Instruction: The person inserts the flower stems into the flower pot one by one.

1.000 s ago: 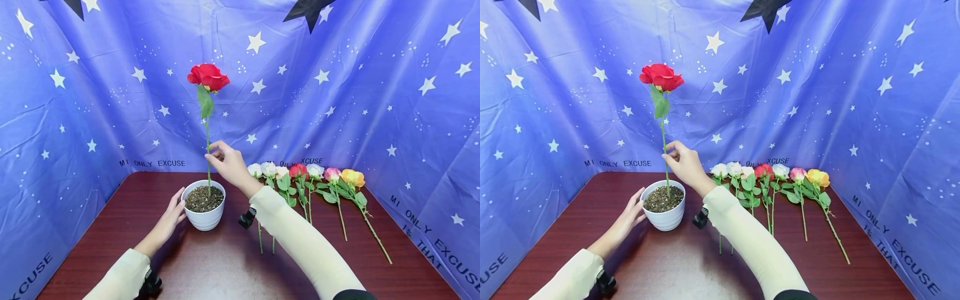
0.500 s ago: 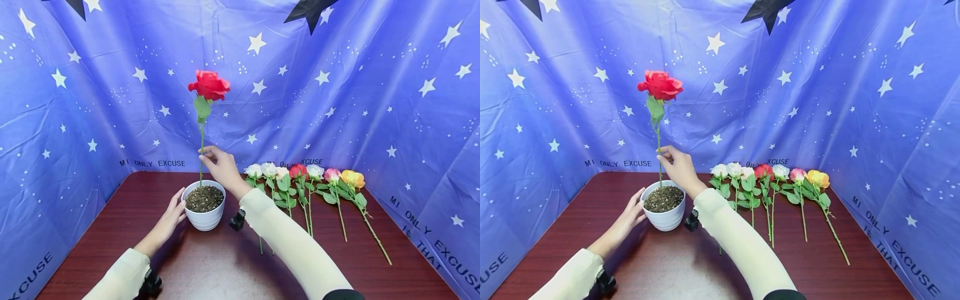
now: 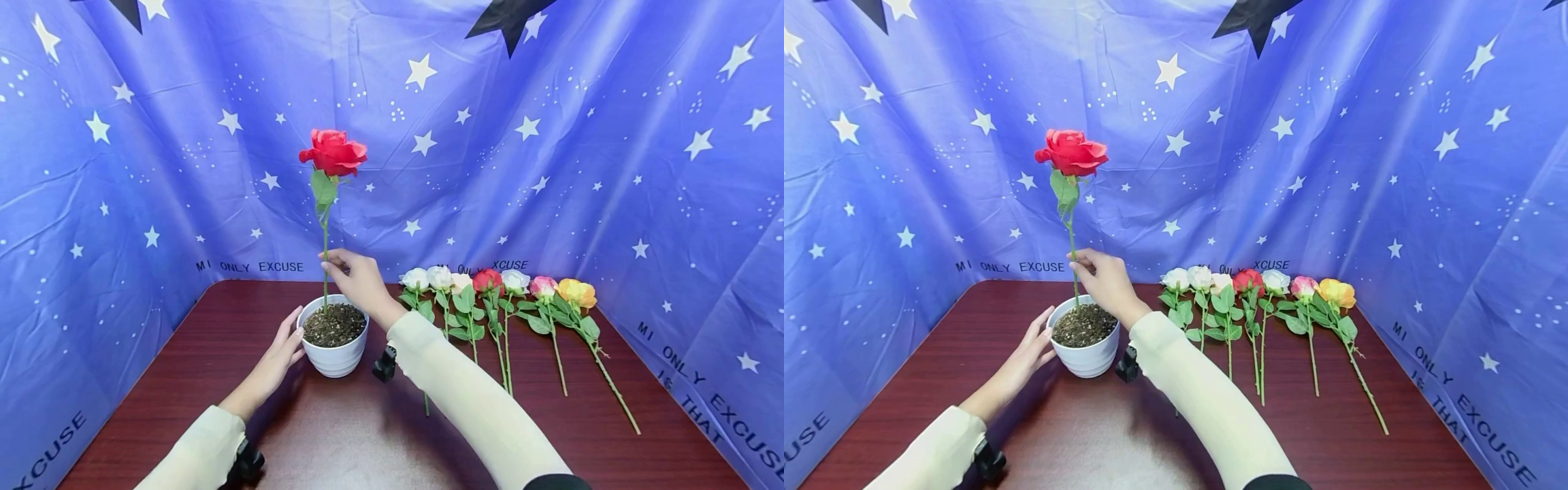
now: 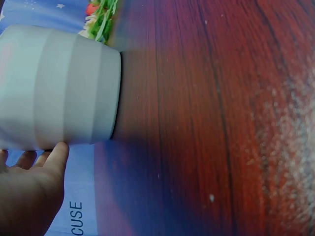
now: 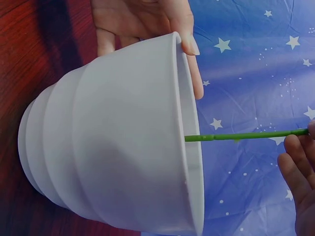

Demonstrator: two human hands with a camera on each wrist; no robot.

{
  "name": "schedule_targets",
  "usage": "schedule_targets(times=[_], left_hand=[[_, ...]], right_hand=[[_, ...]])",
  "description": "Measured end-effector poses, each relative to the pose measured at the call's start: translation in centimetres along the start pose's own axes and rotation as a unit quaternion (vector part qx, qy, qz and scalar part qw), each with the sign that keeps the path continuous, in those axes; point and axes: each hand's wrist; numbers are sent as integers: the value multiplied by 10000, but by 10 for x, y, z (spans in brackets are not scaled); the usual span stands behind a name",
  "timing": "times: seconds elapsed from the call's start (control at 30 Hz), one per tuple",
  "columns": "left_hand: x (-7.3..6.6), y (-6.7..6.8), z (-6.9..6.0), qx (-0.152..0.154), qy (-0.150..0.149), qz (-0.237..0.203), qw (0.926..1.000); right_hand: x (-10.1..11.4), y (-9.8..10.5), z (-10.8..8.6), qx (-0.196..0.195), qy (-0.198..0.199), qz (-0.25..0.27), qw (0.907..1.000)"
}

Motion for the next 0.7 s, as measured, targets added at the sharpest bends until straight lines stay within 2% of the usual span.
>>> schedule_targets(times=[0.37,0.7], left_hand=[[0,0,0,-18,18,34,10000],[0,0,-1,-44,26,120,9999]], right_hand=[[4,-8,0,218,237,-327,9989],[5,-9,-3,418,-124,-423,9982]])
Point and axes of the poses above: each hand's wrist, its own z-axis towards the middle knuckle, its own y-axis out of the back of the hand, x = y × z, and after that the axes turned 13 degrees about -z, right-handed
